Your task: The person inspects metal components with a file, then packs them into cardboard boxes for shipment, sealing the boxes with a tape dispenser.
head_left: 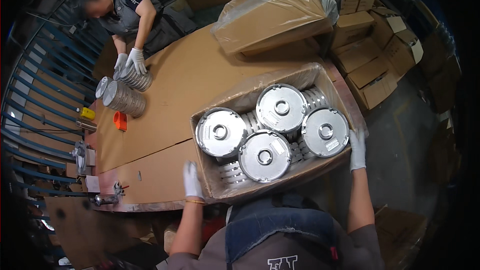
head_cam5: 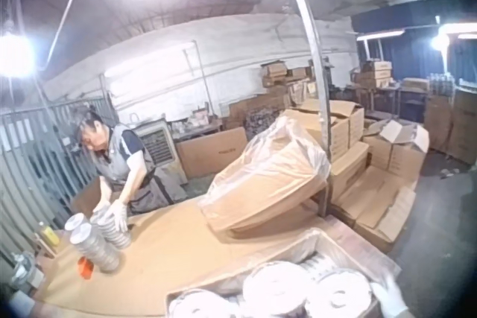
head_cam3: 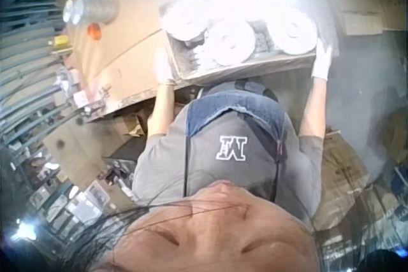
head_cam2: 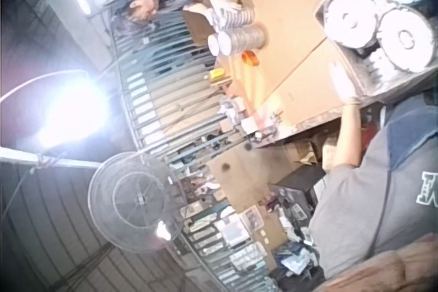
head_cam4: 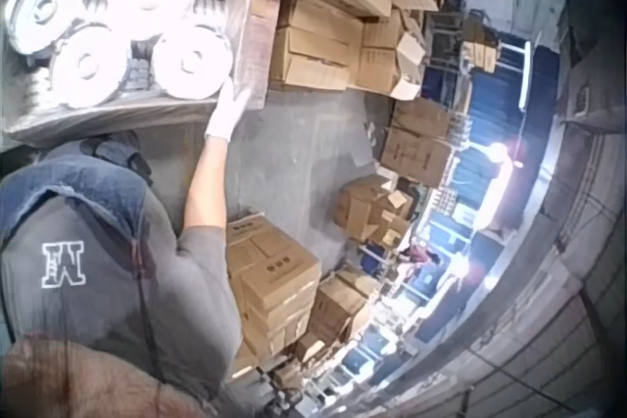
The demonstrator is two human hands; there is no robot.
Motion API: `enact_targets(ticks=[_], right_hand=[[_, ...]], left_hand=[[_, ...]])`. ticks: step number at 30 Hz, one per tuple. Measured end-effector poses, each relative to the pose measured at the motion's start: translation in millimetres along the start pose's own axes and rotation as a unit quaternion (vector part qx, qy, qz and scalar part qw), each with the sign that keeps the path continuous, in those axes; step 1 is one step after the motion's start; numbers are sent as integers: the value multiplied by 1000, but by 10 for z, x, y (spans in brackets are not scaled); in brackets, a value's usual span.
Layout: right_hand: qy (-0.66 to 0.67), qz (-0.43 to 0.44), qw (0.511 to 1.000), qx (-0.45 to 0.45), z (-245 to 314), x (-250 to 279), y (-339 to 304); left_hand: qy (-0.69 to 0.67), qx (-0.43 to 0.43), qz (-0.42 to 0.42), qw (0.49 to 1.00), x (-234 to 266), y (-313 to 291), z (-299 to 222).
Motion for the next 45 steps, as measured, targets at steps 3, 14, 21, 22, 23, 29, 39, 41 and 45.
enact_targets(ticks=[3,14,21,22,23,29,39,41,45], right_hand=[[261,140,938,-177,-188,-303,-90],[236,31,949,-207,-87,-386,-171],[107,-32,968,-223,-257,-138,-897],[117,-44,963,-238,-158,-92,-1048],[127,-60,958,-251,-58,-37,-1153],[255,-76,918,-293,267,171,-1302],[148,-90,954,-245,91,-45,-1236],[161,-86,954,-237,35,-50,-1260],[40,-121,959,-253,241,-41,-1212]], left_hand=[[-29,62,117,991,646,-34,1028],[66,52,256,963,439,-708,679],[-236,284,84,925,553,-410,236],[-241,285,87,924,664,-308,184],[-246,287,94,921,697,-196,113],[-154,260,402,865,991,486,557],[-21,294,467,834,226,799,835],[2,280,493,824,-42,819,736],[40,252,518,817,-264,769,470]])
Point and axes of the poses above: each hand's wrist, its own y-axis towards the middle knuckle, its own x-axis out of the back of the hand, z = x × y, the point moved 3 cm from there along y, towards the middle knuckle, and after that the axes turned 13 degrees about -y, right-handed, at the moved point
